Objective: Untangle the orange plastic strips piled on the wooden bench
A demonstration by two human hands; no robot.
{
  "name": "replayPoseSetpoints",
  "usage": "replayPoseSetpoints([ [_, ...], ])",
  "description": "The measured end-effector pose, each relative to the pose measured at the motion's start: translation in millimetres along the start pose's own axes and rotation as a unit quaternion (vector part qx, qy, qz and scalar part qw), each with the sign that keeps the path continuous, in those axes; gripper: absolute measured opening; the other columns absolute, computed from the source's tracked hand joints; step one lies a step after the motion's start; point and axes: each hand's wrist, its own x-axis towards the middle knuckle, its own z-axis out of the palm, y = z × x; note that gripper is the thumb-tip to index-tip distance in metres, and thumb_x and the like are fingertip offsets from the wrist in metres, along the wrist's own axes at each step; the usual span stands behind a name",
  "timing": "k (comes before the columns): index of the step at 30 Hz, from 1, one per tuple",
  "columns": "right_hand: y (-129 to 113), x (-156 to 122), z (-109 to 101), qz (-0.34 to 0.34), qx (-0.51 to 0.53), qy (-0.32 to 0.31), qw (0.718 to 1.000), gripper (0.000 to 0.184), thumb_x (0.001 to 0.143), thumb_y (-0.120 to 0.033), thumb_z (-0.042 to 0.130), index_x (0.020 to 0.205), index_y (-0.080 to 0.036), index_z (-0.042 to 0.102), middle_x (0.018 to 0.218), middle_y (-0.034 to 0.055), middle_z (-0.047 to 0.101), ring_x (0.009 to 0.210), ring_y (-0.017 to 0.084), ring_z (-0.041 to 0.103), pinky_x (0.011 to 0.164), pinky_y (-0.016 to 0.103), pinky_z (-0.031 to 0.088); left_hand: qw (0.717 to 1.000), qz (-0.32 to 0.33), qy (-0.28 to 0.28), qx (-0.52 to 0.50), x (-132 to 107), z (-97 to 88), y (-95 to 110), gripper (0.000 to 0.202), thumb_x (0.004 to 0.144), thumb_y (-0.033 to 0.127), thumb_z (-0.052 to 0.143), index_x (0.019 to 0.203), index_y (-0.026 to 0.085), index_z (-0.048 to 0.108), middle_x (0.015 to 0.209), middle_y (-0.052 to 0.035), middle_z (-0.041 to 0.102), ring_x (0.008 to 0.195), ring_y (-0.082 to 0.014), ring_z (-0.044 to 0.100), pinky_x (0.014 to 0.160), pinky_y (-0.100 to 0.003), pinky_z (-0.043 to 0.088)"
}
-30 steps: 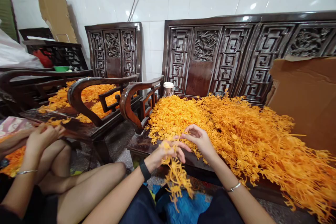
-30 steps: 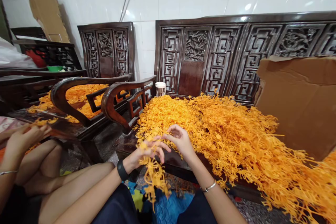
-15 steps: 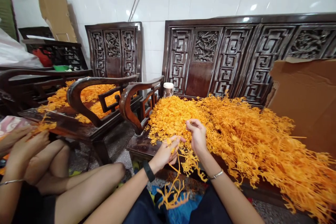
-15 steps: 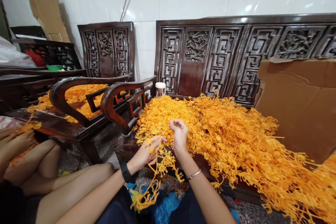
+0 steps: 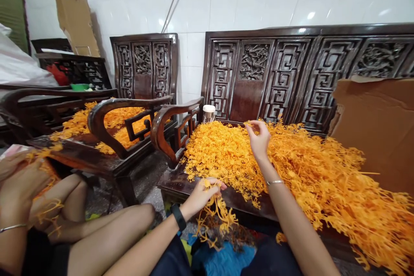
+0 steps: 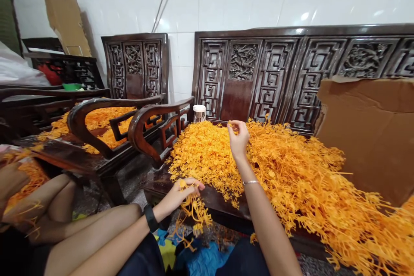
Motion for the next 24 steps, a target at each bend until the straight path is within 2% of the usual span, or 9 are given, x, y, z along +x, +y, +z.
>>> replayPoseSetpoints([
  [2,2,9,5,-0.007,-0.077,-0.112,0.991,0.025,0.067,-0.025,0.06,0.091,-0.017,0.058,0.096,0.0084,0.055,0.09,0.022,0.051,0.084,0.04,0.039,0.999,-0.017,-0.019,-0.048,2,2.3,-3,0.024,0.074,0.029,0.054,0.085,0.011,0.064,0.08,-0.0068,0.062,0.071,-0.0152,0.058,0.072,-0.028,0.043],
  [4,5,12,7,0.006,-0.095,-0.177,0.98,0.034,0.059,-0.018,0.064,0.093,-0.019,0.06,0.098,0.0079,0.055,0.091,0.024,0.052,0.085,0.042,0.039,0.995,-0.025,-0.024,-0.092,4,3.9,-8,0.03,0.075,0.034,0.053,0.093,0.011,0.06,0.08,-0.0067,0.062,0.066,-0.0139,0.058,0.068,-0.028,0.044],
  [8,2,6,2,0.02,-0.094,-0.233,0.968,0.029,0.064,-0.019,0.061,0.093,-0.02,0.061,0.104,0.0074,0.055,0.09,0.022,0.054,0.08,0.038,0.043,0.992,-0.033,-0.006,-0.118,6,6.0,-12,0.027,0.074,0.034,0.053,0.089,0.011,0.056,0.072,-0.0027,0.057,0.05,-0.0073,0.049,0.05,-0.021,0.04],
  [11,-9,-2,-7,0.039,-0.089,-0.267,0.959,0.02,0.069,-0.024,0.059,0.088,-0.017,0.061,0.099,0.0084,0.058,0.083,0.02,0.057,0.073,0.035,0.045,0.991,-0.065,-0.002,-0.116,6,8.0,-8,0.023,0.074,0.032,0.05,0.084,0.012,0.057,0.061,0.0018,0.049,0.039,-0.0042,0.034,0.033,-0.016,0.025],
  [14,-26,-12,-14,0.057,-0.069,-0.324,0.942,0.015,0.072,-0.027,0.058,0.08,-0.016,0.062,0.086,0.0067,0.063,0.073,0.018,0.059,0.068,0.031,0.046,0.992,-0.063,0.009,-0.107,5,9.2,-3,0.023,0.075,0.031,0.048,0.085,0.013,0.058,0.053,0.0044,0.04,0.038,-0.004,0.029,0.031,-0.015,0.019],
  [17,-41,-24,-16,0.084,-0.03,-0.393,0.915,0.021,0.076,-0.033,0.055,0.082,-0.015,0.062,0.082,0.0063,0.064,0.073,0.016,0.059,0.066,0.029,0.046,0.994,-0.032,0.055,-0.094,5,9.5,-1,0.032,0.079,0.042,0.047,0.08,0.012,0.059,0.048,0.0057,0.033,0.036,-0.0032,0.026,0.032,-0.015,0.02],
  [20,-49,-36,-17,0.123,-0.027,-0.455,0.882,0.035,0.08,-0.046,0.049,0.082,-0.013,0.061,0.082,0.0081,0.064,0.07,0.016,0.059,0.06,0.027,0.046,0.991,-0.012,0.105,-0.081,6,10.3,-1,0.041,0.079,0.05,0.047,0.072,0.011,0.059,0.043,0.0067,0.028,0.033,-0.0031,0.023,0.031,-0.016,0.021],
  [24,-53,-43,-19,0.22,-0.005,-0.553,0.804,0.047,0.077,-0.055,0.05,0.073,-0.01,0.064,0.076,0.011,0.065,0.06,0.016,0.061,0.056,0.028,0.046,0.987,0.002,0.149,-0.066,6,12.1,0,0.042,0.077,0.051,0.05,0.077,0.01,0.062,0.042,0.0071,0.028,0.032,-0.003,0.023,0.031,-0.016,0.019],
])
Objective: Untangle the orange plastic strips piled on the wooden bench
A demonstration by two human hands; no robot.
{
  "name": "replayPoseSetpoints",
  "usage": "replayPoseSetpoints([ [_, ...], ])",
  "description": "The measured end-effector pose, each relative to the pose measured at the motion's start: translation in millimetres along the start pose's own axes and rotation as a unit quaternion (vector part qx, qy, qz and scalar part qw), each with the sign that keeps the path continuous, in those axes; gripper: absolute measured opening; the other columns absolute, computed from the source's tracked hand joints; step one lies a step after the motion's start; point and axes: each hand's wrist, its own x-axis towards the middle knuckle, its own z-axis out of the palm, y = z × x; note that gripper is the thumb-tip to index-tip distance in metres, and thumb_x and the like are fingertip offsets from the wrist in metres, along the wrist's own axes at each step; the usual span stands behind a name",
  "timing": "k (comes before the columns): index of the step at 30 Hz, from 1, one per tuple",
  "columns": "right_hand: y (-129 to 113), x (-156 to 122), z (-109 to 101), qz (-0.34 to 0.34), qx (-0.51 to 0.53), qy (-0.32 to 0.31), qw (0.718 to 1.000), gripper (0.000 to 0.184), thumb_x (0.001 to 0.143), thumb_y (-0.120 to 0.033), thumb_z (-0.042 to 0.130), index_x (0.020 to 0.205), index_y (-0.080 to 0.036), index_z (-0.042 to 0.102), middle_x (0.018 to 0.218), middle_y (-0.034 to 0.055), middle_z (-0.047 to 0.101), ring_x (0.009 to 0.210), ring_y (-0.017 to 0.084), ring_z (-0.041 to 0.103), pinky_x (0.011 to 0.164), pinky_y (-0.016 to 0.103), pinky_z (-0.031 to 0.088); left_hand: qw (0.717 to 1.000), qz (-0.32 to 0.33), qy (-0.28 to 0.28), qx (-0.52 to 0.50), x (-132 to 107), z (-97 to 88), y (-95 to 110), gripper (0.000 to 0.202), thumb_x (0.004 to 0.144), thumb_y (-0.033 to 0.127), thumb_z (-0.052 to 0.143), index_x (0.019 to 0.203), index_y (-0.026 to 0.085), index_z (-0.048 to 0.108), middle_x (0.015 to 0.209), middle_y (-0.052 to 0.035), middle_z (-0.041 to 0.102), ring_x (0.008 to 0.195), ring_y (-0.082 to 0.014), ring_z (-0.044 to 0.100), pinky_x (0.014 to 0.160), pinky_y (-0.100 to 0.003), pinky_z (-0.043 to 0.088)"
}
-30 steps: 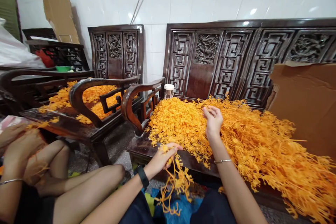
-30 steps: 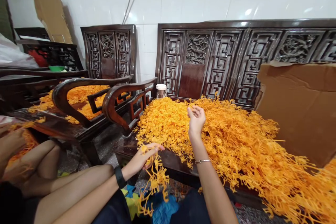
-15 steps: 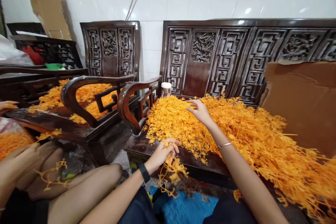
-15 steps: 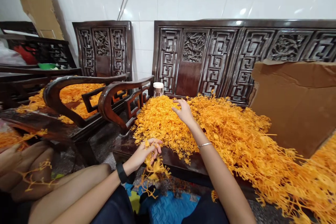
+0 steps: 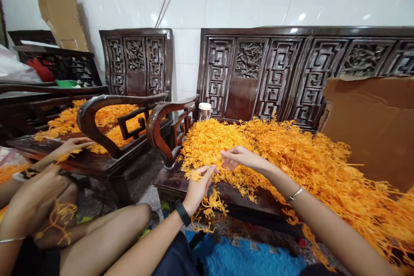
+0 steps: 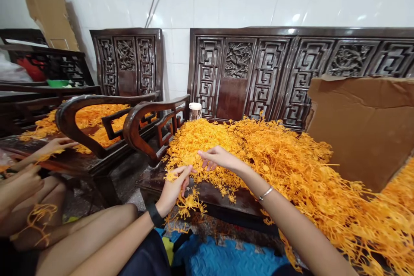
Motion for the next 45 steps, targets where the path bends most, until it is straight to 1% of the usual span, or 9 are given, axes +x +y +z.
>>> replayPoseSetpoints([
  [2,-1,-1,0,-0.008,0.019,-0.013,1.0,0.041,0.072,-0.051,0.058,0.071,-0.011,0.065,0.071,0.0092,0.066,0.059,0.016,0.061,0.058,0.027,0.046,1.0,-0.001,0.01,0.007,0,0.3,1,0.042,0.076,0.05,0.051,0.081,0.01,0.063,0.043,0.0071,0.029,0.033,-0.0028,0.023,0.031,-0.016,0.018],
  [7,-1,2,1,-0.056,0.092,0.049,0.993,0.027,0.06,-0.038,0.071,0.071,-0.014,0.065,0.064,0.0032,0.064,0.059,0.015,0.058,0.059,0.027,0.046,1.0,-0.011,-0.008,-0.005,0,2.5,3,0.041,0.076,0.05,0.052,0.084,0.01,0.06,0.043,0.0077,0.029,0.034,-0.003,0.023,0.032,-0.016,0.017],
  [10,4,5,2,-0.065,0.144,0.119,0.98,0.023,0.055,-0.033,0.072,0.066,-0.014,0.065,0.063,0.0023,0.063,0.061,0.014,0.057,0.061,0.027,0.044,0.998,-0.025,-0.04,-0.05,0,9.2,6,0.043,0.077,0.051,0.05,0.091,0.011,0.057,0.043,0.0093,0.025,0.034,-0.0036,0.02,0.032,-0.016,0.016],
  [14,11,9,-3,-0.02,0.214,0.211,0.954,0.018,0.046,-0.025,0.074,0.055,-0.014,0.063,0.058,0.0027,0.061,0.058,0.013,0.054,0.056,0.026,0.041,0.996,-0.012,-0.04,-0.084,1,22.1,10,0.041,0.076,0.048,0.053,0.094,0.011,0.056,0.044,0.01,0.022,0.036,-0.0033,0.019,0.035,-0.017,0.016],
  [26,18,39,1,-0.027,0.268,0.322,0.908,0.018,0.043,-0.023,0.071,0.047,-0.015,0.055,0.054,0.0022,0.055,0.051,0.012,0.048,0.05,0.026,0.039,0.992,0.007,-0.006,-0.122,23,33.1,6,0.039,0.073,0.048,0.056,0.088,0.012,0.056,0.044,0.0101,0.021,0.038,-0.0036,0.016,0.038,-0.018,0.015],
  [29,19,41,-21,-0.049,0.274,0.373,0.885,0.017,0.047,-0.025,0.066,0.049,-0.016,0.052,0.055,0.001,0.055,0.049,0.01,0.047,0.046,0.025,0.038,0.994,0.004,-0.007,-0.111,16,33.7,3,0.038,0.074,0.048,0.056,0.086,0.012,0.056,0.044,0.01,0.021,0.038,-0.0037,0.016,0.039,-0.018,0.015],
  [34,20,31,-77,-0.097,0.258,0.484,0.83,0.018,0.056,-0.03,0.06,0.063,-0.018,0.049,0.059,-0.0013,0.055,0.051,0.011,0.05,0.048,0.024,0.041,0.994,-0.002,-0.07,-0.083,3,32.1,-5,0.04,0.076,0.05,0.052,0.087,0.012,0.057,0.047,0.009,0.02,0.04,-0.0035,0.016,0.04,-0.02,0.011],
  [38,29,39,-78,-0.082,0.228,0.469,0.849,0.028,0.051,-0.027,0.068,0.07,-0.017,0.05,0.055,-0.0006,0.057,0.046,0.012,0.053,0.042,0.022,0.04,0.997,-0.002,-0.069,-0.044,11,24.9,-11,0.041,0.075,0.05,0.054,0.085,0.011,0.058,0.046,0.009,0.021,0.04,-0.0035,0.016,0.041,-0.02,0.011],
  [45,51,60,-61,-0.024,0.191,0.415,0.889,0.023,0.056,-0.027,0.069,0.068,-0.013,0.055,0.068,0.0054,0.062,0.047,0.012,0.057,0.042,0.022,0.043,0.998,0.021,-0.054,-0.021,18,23.1,-18,0.042,0.076,0.051,0.052,0.082,0.01,0.059,0.046,0.0078,0.023,0.042,-0.0043,0.018,0.043,-0.021,0.012],
])
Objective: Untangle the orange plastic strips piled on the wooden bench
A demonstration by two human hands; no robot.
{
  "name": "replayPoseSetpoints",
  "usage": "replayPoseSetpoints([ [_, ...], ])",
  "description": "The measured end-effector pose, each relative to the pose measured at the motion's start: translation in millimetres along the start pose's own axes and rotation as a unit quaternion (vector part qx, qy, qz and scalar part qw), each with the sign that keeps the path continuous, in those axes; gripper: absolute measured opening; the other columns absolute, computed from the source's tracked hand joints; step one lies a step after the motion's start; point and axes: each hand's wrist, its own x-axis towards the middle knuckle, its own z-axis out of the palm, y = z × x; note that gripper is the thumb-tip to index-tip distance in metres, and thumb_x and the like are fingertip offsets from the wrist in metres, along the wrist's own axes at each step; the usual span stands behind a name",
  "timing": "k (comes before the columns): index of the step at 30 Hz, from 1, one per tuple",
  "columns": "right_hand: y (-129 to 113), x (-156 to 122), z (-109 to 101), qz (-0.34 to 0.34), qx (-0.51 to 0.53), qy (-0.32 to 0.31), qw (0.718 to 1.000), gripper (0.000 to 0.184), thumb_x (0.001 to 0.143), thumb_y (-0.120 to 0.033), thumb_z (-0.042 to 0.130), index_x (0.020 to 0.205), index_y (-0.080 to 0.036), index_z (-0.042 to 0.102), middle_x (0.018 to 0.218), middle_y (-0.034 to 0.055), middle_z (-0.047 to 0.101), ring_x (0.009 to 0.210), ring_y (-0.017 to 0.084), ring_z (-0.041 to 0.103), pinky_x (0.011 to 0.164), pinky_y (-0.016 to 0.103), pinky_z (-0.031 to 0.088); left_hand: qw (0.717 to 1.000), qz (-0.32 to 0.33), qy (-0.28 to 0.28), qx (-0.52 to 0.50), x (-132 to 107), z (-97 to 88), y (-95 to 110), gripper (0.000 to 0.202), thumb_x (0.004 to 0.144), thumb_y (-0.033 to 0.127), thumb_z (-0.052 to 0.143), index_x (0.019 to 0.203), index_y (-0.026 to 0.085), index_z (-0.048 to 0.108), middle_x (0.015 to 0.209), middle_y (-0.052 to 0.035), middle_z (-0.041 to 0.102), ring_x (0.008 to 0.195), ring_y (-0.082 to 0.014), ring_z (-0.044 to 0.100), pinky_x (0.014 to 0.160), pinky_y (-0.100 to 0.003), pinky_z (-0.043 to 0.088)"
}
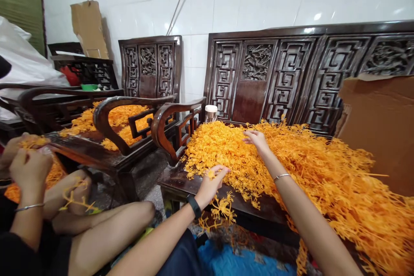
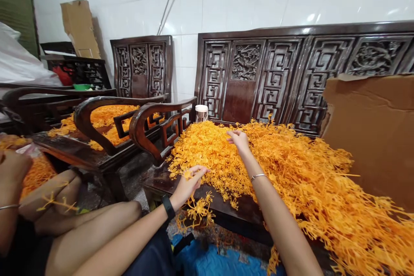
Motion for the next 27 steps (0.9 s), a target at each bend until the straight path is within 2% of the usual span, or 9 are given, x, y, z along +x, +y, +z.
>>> replayPoseSetpoints([
  [4,-8,-13,-3,-0.003,-0.036,-0.088,0.995,0.027,0.055,-0.024,0.073,0.075,-0.012,0.06,0.077,0.0072,0.064,0.054,0.013,0.06,0.044,0.02,0.044,0.999,0.005,-0.003,0.037,-1,0.5,3,0.044,0.078,0.051,0.049,0.077,0.01,0.062,0.043,0.0071,0.024,0.04,-0.0045,0.021,0.043,-0.021,0.013],
  [6,-19,-26,-3,-0.021,-0.051,-0.187,0.981,0.023,0.058,-0.026,0.072,0.074,-0.013,0.064,0.077,0.0063,0.065,0.06,0.014,0.061,0.049,0.021,0.046,0.999,-0.001,0.002,0.048,-2,0.3,7,0.044,0.077,0.052,0.049,0.073,0.01,0.062,0.042,0.0071,0.024,0.039,-0.0044,0.022,0.042,-0.021,0.013],
  [8,-29,-41,-2,-0.052,-0.069,-0.345,0.935,0.021,0.065,-0.029,0.068,0.079,-0.014,0.066,0.081,0.0057,0.066,0.069,0.015,0.062,0.06,0.024,0.049,0.998,-0.009,0.008,0.058,-3,0.3,10,0.044,0.077,0.052,0.049,0.072,0.01,0.062,0.04,0.0072,0.025,0.037,-0.0041,0.022,0.041,-0.02,0.014],
  [10,-37,-54,-2,-0.071,-0.085,-0.492,0.864,0.021,0.069,-0.029,0.065,0.085,-0.015,0.067,0.086,0.005,0.066,0.075,0.014,0.062,0.069,0.026,0.048,0.998,-0.014,0.011,0.063,-4,0.1,12,0.044,0.075,0.053,0.051,0.071,0.011,0.061,0.04,0.0074,0.026,0.036,-0.0038,0.023,0.04,-0.019,0.015],
  [11,-38,-58,-2,-0.069,-0.091,-0.54,0.834,0.021,0.069,-0.029,0.065,0.085,-0.016,0.067,0.085,0.0046,0.066,0.076,0.014,0.061,0.07,0.026,0.048,0.998,-0.016,0.011,0.064,-4,-0.2,12,0.043,0.075,0.053,0.051,0.071,0.011,0.061,0.039,0.0075,0.027,0.035,-0.0037,0.023,0.039,-0.019,0.015],
  [13,-38,-63,-1,-0.054,-0.098,-0.577,0.809,0.019,0.067,-0.027,0.067,0.081,-0.015,0.067,0.078,0.0036,0.066,0.07,0.013,0.06,0.067,0.026,0.048,0.998,-0.018,0.008,0.066,-4,-1.1,11,0.042,0.074,0.053,0.052,0.073,0.011,0.06,0.039,0.0076,0.028,0.034,-0.0037,0.024,0.037,-0.019,0.015],
  [16,-33,-61,2,-0.049,-0.1,-0.548,0.829,0.016,0.064,-0.027,0.068,0.071,-0.014,0.064,0.065,0.0015,0.064,0.059,0.012,0.057,0.057,0.023,0.045,0.997,-0.024,0.017,0.065,-3,-2.4,9,0.039,0.072,0.051,0.056,0.074,0.012,0.058,0.038,0.0081,0.031,0.032,-0.0037,0.025,0.035,-0.018,0.016],
  [21,-26,-56,14,-0.043,-0.05,-0.37,0.927,0.027,0.047,-0.03,0.077,0.055,-0.013,0.058,0.051,0.0008,0.059,0.045,0.011,0.051,0.047,0.023,0.04,0.998,-0.012,0.041,0.037,0,-1.6,11,0.036,0.076,0.049,0.053,0.08,0.013,0.054,0.036,0.0102,0.028,0.03,-0.0037,0.023,0.034,-0.017,0.015],
  [27,-16,-60,33,-0.057,0.009,-0.19,0.98,0.033,0.045,-0.039,0.075,0.052,-0.014,0.054,0.046,-0.0009,0.054,0.042,0.01,0.046,0.045,0.023,0.037,0.996,0.026,0.078,-0.033,8,6.4,14,0.031,0.079,0.046,0.05,0.083,0.015,0.051,0.038,0.0115,0.025,0.03,-0.0036,0.022,0.033,-0.016,0.018],
])
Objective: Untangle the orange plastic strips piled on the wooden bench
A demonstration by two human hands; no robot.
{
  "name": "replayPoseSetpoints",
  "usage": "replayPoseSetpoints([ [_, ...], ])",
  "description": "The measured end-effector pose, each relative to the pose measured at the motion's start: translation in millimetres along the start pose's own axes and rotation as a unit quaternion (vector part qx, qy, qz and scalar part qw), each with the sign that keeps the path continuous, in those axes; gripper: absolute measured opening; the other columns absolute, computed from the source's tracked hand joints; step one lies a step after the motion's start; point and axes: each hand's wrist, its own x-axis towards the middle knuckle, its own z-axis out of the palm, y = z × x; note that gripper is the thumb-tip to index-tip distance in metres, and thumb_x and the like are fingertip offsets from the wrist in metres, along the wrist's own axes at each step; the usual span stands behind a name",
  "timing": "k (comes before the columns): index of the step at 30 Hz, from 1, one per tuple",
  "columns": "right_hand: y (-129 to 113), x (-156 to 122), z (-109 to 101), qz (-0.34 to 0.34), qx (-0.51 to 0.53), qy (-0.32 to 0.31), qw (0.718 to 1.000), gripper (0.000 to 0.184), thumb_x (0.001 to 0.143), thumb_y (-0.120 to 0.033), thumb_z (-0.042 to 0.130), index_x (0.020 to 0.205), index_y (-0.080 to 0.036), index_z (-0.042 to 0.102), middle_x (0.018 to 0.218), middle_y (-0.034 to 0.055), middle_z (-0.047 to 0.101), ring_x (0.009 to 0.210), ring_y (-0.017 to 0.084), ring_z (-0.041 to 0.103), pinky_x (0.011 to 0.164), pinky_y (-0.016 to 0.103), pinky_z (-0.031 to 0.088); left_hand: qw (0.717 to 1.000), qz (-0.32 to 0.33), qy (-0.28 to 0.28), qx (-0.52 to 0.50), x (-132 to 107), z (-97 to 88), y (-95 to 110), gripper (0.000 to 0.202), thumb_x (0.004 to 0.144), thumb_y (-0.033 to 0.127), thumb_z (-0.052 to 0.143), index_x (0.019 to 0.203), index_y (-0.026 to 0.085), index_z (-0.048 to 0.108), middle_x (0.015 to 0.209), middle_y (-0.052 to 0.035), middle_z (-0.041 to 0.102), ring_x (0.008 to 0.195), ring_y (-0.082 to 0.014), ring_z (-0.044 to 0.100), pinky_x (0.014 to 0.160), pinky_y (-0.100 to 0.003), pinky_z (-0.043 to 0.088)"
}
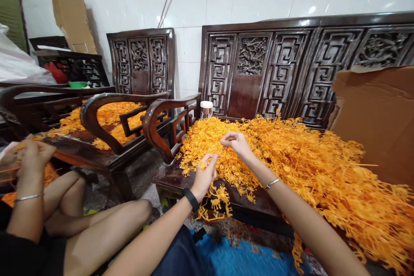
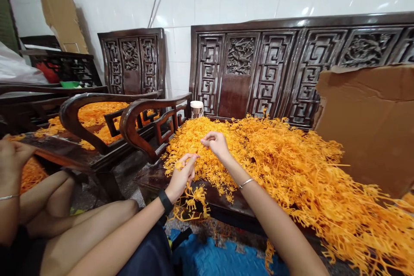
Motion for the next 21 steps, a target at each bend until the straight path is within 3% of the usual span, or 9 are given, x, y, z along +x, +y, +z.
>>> replayPoseSetpoints([
  [7,10,7,17,-0.049,0.026,0.161,0.985,0.03,0.05,-0.041,0.068,0.054,-0.015,0.053,0.049,0.0001,0.053,0.044,0.011,0.046,0.046,0.025,0.037,0.997,0.005,0.047,-0.058,8,15.1,0,0.028,0.078,0.044,0.052,0.081,0.017,0.048,0.038,0.012,0.022,0.029,-0.004,0.021,0.032,-0.016,0.015],
  [9,6,15,7,-0.071,0.028,0.208,0.975,0.029,0.053,-0.042,0.065,0.056,-0.016,0.052,0.052,0.0002,0.053,0.047,0.012,0.047,0.048,0.025,0.038,0.997,0.001,0.055,-0.061,1,18.6,0,0.028,0.079,0.044,0.052,0.079,0.017,0.047,0.037,0.0119,0.022,0.03,-0.004,0.02,0.033,-0.017,0.015],
  [13,-4,34,-34,-0.113,0.022,0.292,0.95,0.026,0.06,-0.04,0.058,0.067,-0.017,0.05,0.062,-0.0004,0.054,0.057,0.012,0.05,0.058,0.026,0.041,0.999,-0.003,0.024,-0.04,-19,23.7,1,0.029,0.08,0.044,0.051,0.075,0.016,0.048,0.038,0.011,0.022,0.032,-0.0038,0.021,0.035,-0.018,0.016],
  [16,1,41,-54,-0.101,-0.002,0.26,0.96,0.026,0.058,-0.037,0.063,0.069,-0.016,0.052,0.064,0.001,0.056,0.061,0.014,0.054,0.064,0.029,0.044,0.999,-0.02,-0.023,-0.029,-26,25.7,2,0.032,0.077,0.046,0.053,0.077,0.014,0.052,0.039,0.0107,0.022,0.033,-0.0038,0.021,0.036,-0.019,0.015],
  [21,24,43,-52,-0.038,-0.067,0.167,0.983,0.032,0.047,-0.029,0.073,0.071,-0.014,0.058,0.083,0.0087,0.062,0.088,0.025,0.057,0.085,0.042,0.039,0.996,-0.059,-0.063,0.0,-20,24.3,-1,0.043,0.074,0.054,0.051,0.071,0.012,0.056,0.039,0.0099,0.022,0.034,-0.004,0.021,0.037,-0.02,0.014],
])
